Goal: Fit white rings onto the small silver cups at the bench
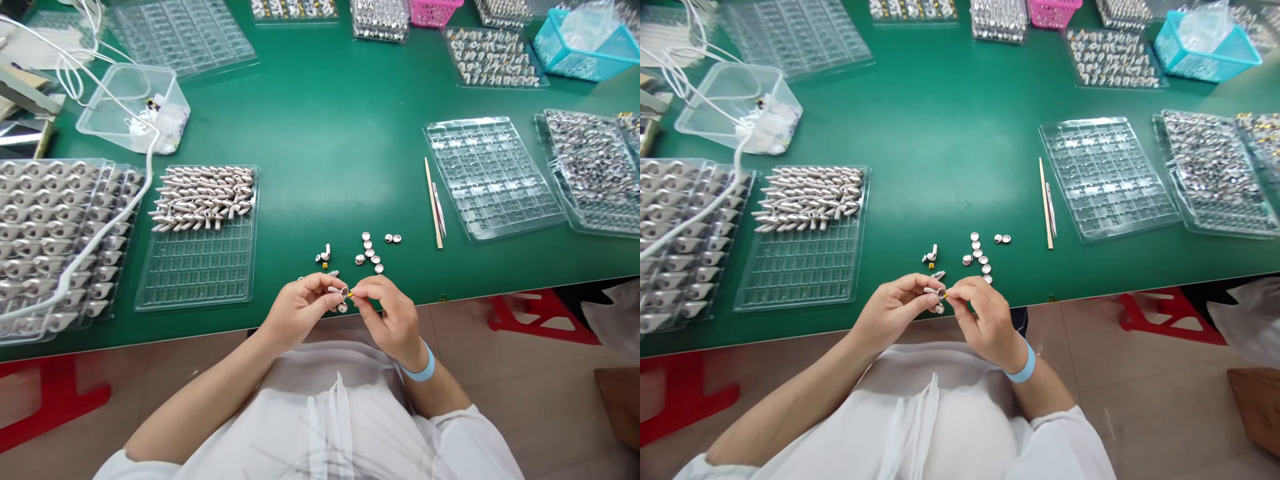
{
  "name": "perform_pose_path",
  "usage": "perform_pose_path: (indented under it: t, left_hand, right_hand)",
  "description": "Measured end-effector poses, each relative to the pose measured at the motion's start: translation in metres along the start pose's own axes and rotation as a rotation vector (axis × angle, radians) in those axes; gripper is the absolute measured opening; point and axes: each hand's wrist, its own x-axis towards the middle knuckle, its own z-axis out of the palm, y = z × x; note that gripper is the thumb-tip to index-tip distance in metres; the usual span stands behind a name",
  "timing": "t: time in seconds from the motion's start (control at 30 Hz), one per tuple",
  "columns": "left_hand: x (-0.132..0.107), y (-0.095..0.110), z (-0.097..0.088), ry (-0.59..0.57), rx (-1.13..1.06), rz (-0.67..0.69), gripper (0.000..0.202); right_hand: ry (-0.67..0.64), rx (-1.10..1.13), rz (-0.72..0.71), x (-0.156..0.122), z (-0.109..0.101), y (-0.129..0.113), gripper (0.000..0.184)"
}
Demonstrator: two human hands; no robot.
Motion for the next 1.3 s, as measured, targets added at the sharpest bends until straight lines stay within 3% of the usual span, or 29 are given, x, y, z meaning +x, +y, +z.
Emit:
perform_pose_path:
  t: [0.2,0.47,0.9,1.3]
  left_hand:
    - [0.0,-0.004,-0.001,-0.015,0.058,0.013,0.013]
    - [0.003,-0.002,-0.001,-0.091,-0.035,-0.006,0.011]
    - [0.004,-0.006,0.0,-0.126,-0.075,-0.042,0.014]
    - [0.005,-0.004,0.006,-0.07,-0.067,-0.11,0.018]
  right_hand:
    - [-0.058,-0.008,0.009,0.003,-0.004,0.0,0.021]
    - [-0.105,0.03,0.006,0.004,-0.005,0.002,0.019]
    - [-0.239,0.096,0.206,0.012,-0.016,-0.003,0.011]
    - [-0.14,0.085,0.224,0.009,-0.01,-0.002,0.007]
